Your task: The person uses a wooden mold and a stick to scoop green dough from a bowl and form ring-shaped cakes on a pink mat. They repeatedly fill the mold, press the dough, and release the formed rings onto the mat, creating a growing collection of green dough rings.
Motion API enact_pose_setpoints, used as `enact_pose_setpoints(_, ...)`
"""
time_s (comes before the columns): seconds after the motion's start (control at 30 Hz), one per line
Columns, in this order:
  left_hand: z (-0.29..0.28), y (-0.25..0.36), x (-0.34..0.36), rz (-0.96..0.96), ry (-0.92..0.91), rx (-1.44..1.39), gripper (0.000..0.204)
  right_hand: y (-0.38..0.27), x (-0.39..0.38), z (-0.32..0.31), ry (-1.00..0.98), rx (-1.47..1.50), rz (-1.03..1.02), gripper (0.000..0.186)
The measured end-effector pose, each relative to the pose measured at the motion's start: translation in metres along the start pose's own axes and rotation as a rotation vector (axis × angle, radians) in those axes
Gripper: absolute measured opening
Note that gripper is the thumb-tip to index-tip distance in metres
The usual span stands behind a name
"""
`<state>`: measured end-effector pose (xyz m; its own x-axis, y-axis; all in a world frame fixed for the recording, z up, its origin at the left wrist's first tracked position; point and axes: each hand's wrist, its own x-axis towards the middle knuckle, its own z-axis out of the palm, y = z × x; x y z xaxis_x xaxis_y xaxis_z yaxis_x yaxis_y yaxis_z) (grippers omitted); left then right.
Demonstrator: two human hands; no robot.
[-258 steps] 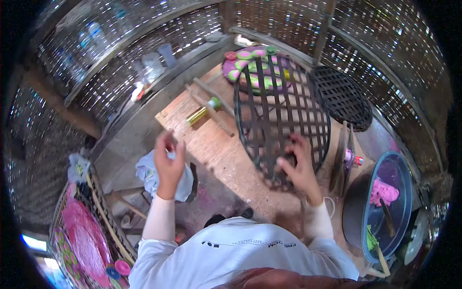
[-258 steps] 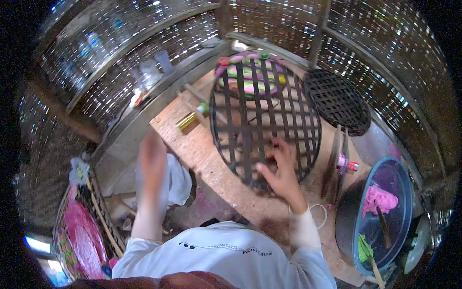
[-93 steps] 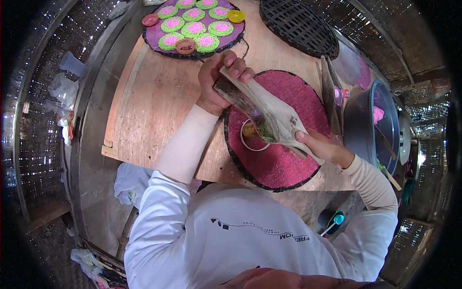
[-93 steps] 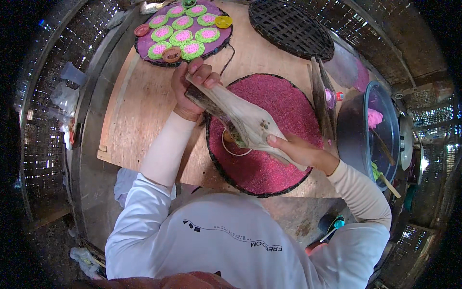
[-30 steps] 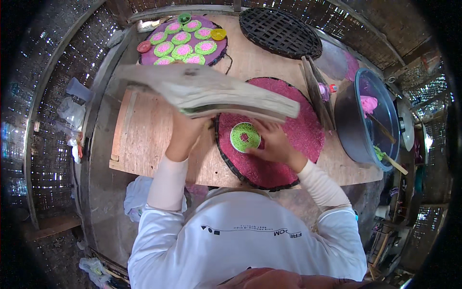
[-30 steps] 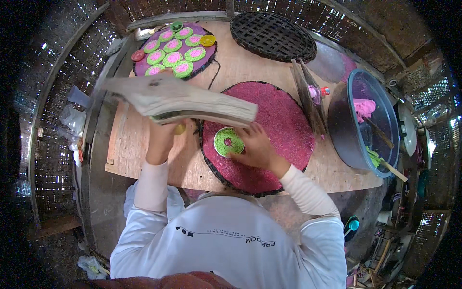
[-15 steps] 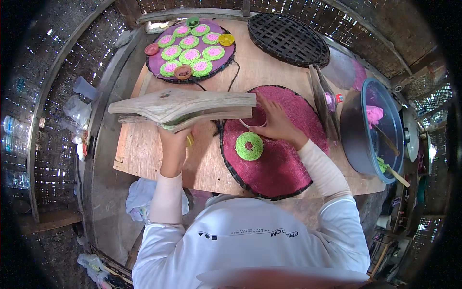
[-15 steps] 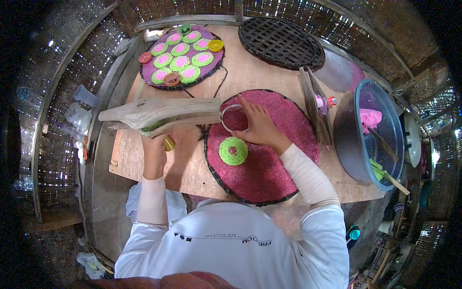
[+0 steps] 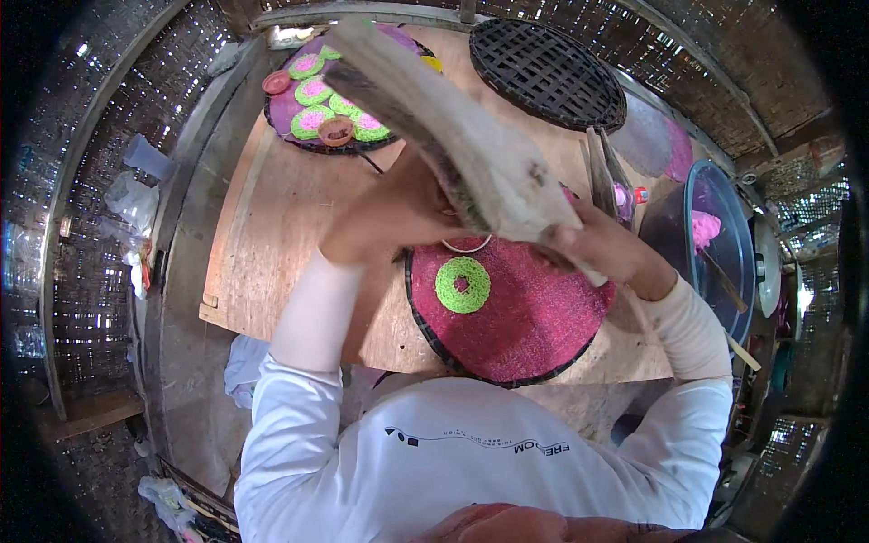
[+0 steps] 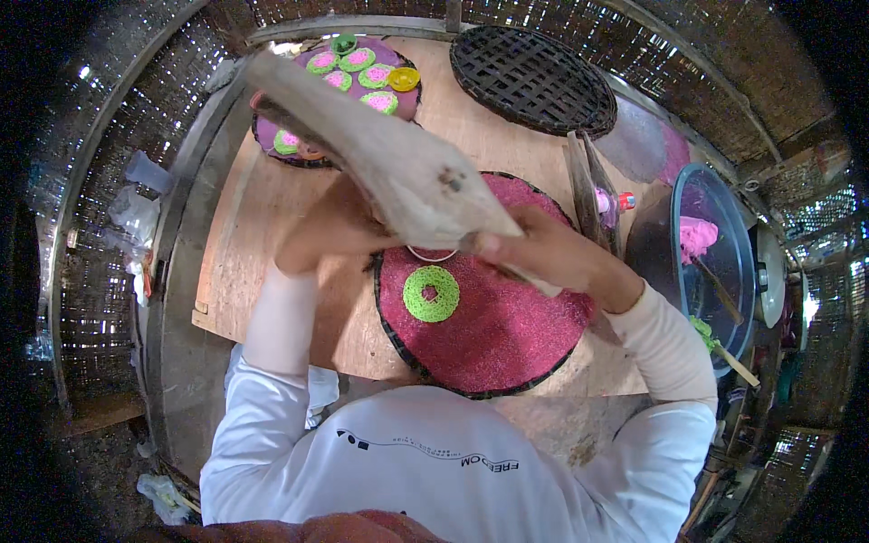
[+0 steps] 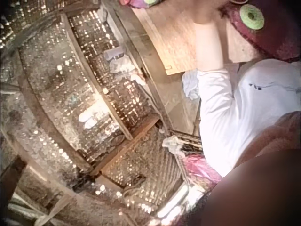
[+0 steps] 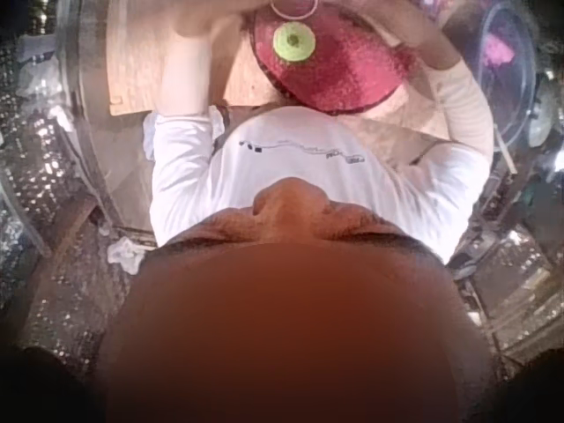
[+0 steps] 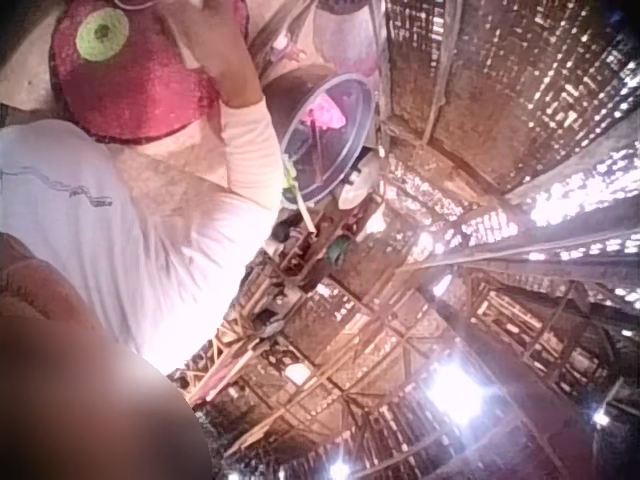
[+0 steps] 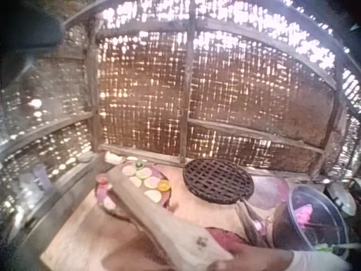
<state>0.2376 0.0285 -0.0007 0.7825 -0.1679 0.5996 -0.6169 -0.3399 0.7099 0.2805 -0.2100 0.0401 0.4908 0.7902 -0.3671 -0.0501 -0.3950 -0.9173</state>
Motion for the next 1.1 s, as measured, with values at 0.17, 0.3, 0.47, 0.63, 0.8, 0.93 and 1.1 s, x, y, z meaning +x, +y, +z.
enact_pose_setpoints(0.17, -0.022, -0.044, 0.039, 0.030, 0.274, -1.494, 0.042, 0.028, 0.003, -0.016, 0.043, 0.160, 0.140, 0.060)
enact_pose_setpoints(0.3, -0.010, -0.088, 0.034, -0.031, 0.168, -1.703, 0.033, 0.046, 0.027, -0.029, -0.113, 0.267, 0.304, 0.053)
enact_pose_setpoints(0.47, -0.001, -0.098, 0.017, -0.234, 0.379, -1.664, 0.033, 0.052, 0.048, -0.027, -0.090, 0.034, 0.357, 0.059)
enact_pose_setpoints(0.63, -0.001, -0.100, 0.013, -0.206, 0.498, -1.591, 0.032, 0.076, 0.059, -0.020, 0.135, -0.216, 0.223, 0.070)
enact_pose_setpoints(0.8, 0.000, -0.103, 0.007, -0.259, 0.526, -1.640, 0.031, 0.068, 0.055, -0.014, 0.152, -0.195, 0.256, 0.070)
enact_pose_setpoints(0.93, 0.016, -0.110, 0.000, -0.403, 0.717, -1.607, 0.031, 0.065, 0.046, -0.018, 0.159, -0.165, 0.302, 0.069)
enact_pose_setpoints(1.1, 0.033, -0.107, 0.001, -0.488, 0.696, -1.588, 0.032, 0.063, 0.035, -0.031, 0.193, -0.285, 0.345, 0.072)
